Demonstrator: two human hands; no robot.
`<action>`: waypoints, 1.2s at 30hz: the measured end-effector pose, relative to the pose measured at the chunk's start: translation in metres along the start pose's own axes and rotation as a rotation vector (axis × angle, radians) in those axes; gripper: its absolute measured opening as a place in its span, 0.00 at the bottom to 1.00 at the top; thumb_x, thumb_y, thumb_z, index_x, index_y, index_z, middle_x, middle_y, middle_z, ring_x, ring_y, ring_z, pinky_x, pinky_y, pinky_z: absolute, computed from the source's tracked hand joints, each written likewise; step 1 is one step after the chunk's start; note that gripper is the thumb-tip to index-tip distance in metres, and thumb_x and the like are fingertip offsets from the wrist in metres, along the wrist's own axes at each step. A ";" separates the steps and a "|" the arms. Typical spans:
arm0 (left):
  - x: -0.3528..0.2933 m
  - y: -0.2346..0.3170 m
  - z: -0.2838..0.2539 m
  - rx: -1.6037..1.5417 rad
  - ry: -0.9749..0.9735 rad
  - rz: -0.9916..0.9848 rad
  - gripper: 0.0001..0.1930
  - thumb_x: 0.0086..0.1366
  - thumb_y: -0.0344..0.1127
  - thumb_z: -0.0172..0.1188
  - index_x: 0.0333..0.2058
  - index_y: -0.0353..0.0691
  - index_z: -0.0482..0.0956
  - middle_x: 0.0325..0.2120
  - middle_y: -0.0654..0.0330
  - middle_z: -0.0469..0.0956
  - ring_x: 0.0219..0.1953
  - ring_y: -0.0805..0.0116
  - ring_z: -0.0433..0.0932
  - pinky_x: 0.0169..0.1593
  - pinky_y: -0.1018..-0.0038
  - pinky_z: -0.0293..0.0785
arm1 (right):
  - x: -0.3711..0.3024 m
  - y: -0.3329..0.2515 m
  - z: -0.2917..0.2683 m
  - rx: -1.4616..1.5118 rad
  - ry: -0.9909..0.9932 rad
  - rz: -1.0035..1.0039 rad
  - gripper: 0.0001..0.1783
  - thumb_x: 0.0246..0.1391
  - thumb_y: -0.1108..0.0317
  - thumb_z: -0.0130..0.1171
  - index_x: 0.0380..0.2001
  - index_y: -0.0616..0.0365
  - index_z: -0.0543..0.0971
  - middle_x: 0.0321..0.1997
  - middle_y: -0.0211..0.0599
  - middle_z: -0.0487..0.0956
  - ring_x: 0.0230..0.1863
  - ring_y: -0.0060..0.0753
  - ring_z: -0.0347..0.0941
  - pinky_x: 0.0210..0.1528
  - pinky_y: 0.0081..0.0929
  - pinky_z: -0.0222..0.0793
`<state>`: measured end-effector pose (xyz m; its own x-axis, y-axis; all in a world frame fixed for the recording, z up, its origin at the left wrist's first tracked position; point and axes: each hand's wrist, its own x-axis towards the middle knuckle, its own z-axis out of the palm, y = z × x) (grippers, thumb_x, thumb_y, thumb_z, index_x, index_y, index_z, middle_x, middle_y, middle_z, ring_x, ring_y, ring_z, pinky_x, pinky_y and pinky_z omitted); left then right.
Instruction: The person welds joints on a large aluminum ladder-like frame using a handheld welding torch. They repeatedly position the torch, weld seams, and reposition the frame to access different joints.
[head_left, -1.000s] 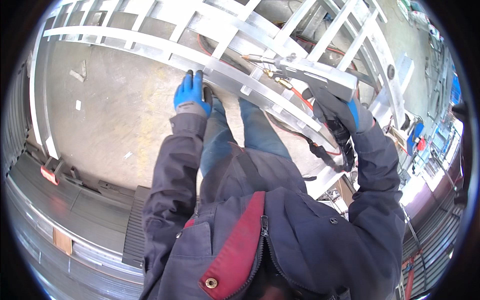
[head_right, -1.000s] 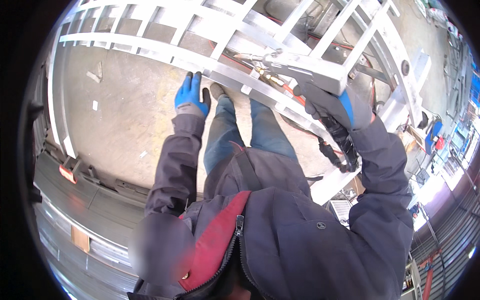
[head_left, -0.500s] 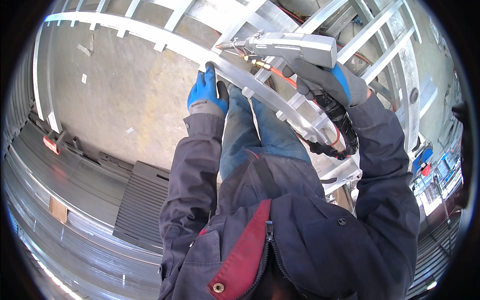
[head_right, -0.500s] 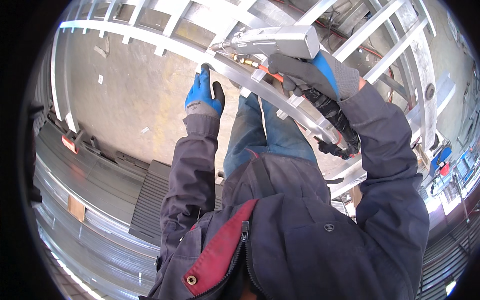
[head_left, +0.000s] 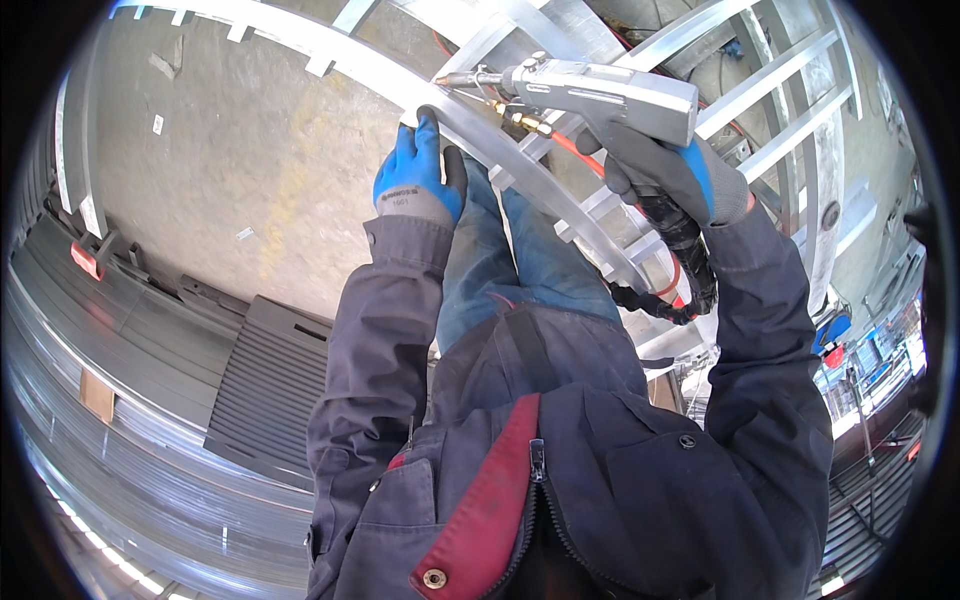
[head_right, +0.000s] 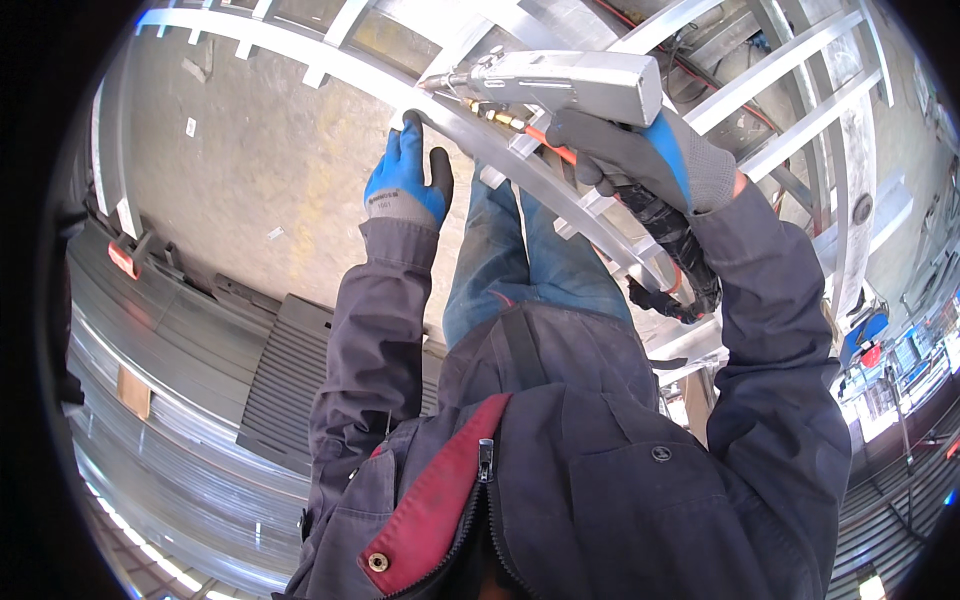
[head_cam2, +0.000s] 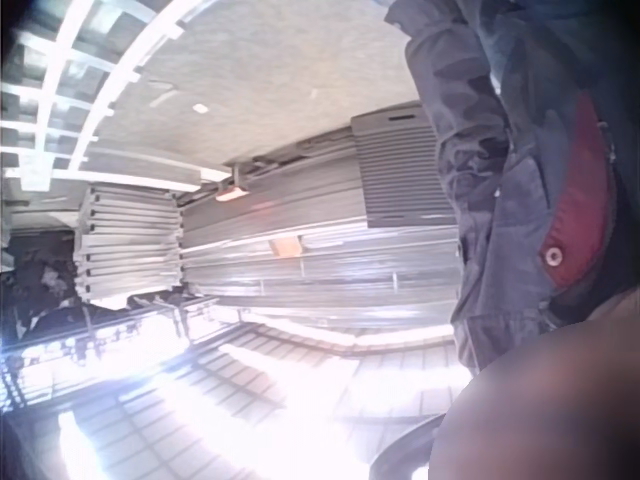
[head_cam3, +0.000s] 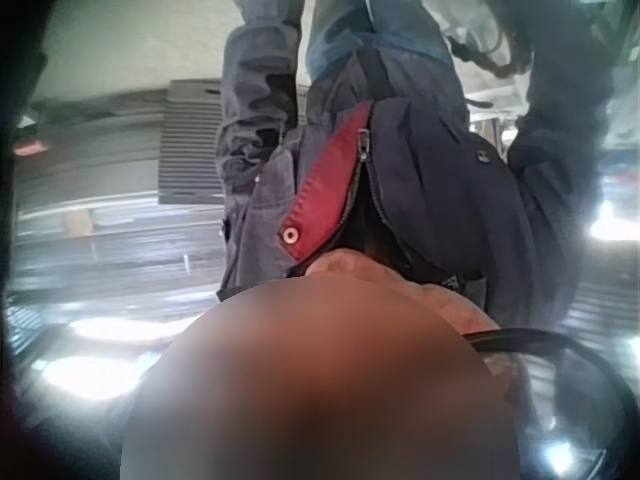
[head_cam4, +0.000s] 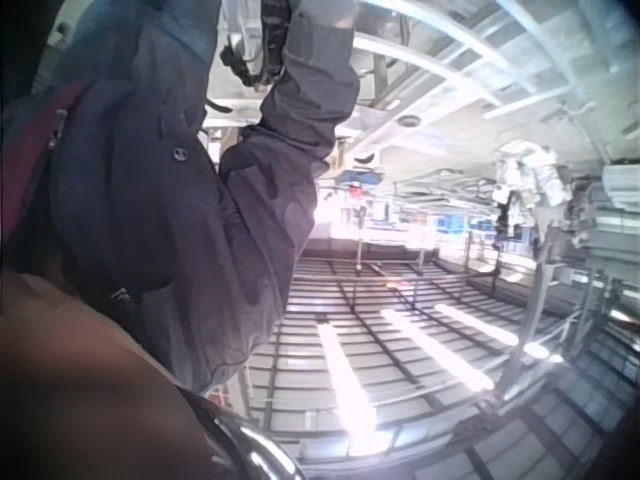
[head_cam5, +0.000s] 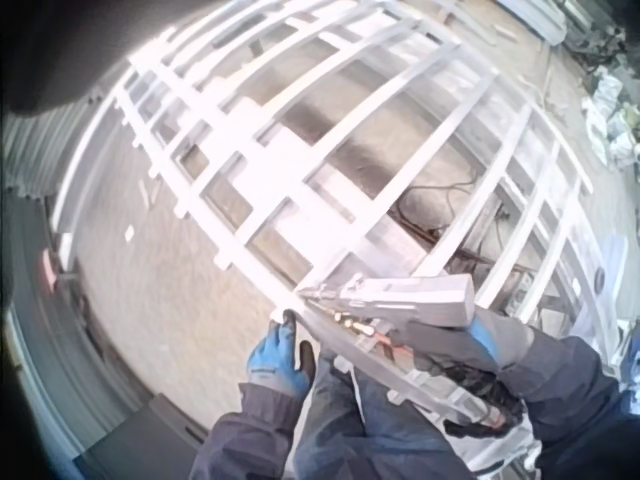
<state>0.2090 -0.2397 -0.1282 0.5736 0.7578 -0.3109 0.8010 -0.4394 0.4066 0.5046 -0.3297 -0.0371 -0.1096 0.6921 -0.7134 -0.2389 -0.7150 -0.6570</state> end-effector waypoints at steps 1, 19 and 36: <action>0.000 0.000 0.000 0.002 0.005 0.003 0.30 0.71 0.39 0.59 0.69 0.37 0.68 0.59 0.40 0.77 0.48 0.39 0.84 0.50 0.53 0.82 | -0.001 -0.001 0.001 -0.007 0.021 0.013 0.22 0.68 0.52 0.64 0.48 0.62 0.84 0.24 0.31 0.77 0.23 0.19 0.71 0.24 0.22 0.67; 0.002 0.001 0.000 0.020 -0.006 -0.022 0.30 0.72 0.40 0.59 0.69 0.38 0.68 0.59 0.38 0.77 0.50 0.38 0.84 0.52 0.53 0.81 | 0.007 0.005 -0.003 0.017 -0.040 -0.021 0.21 0.72 0.54 0.60 0.51 0.64 0.81 0.23 0.32 0.75 0.22 0.19 0.69 0.23 0.21 0.66; 0.003 0.004 -0.002 0.027 -0.049 -0.061 0.30 0.72 0.42 0.58 0.69 0.38 0.69 0.59 0.36 0.77 0.50 0.37 0.84 0.52 0.52 0.81 | 0.010 0.009 -0.010 -0.055 -0.049 0.009 0.20 0.72 0.53 0.59 0.49 0.61 0.82 0.25 0.31 0.76 0.24 0.20 0.71 0.25 0.22 0.68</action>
<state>0.2135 -0.2379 -0.1264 0.5305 0.7596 -0.3762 0.8387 -0.4061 0.3628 0.5113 -0.3308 -0.0526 -0.1592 0.6888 -0.7072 -0.1848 -0.7245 -0.6641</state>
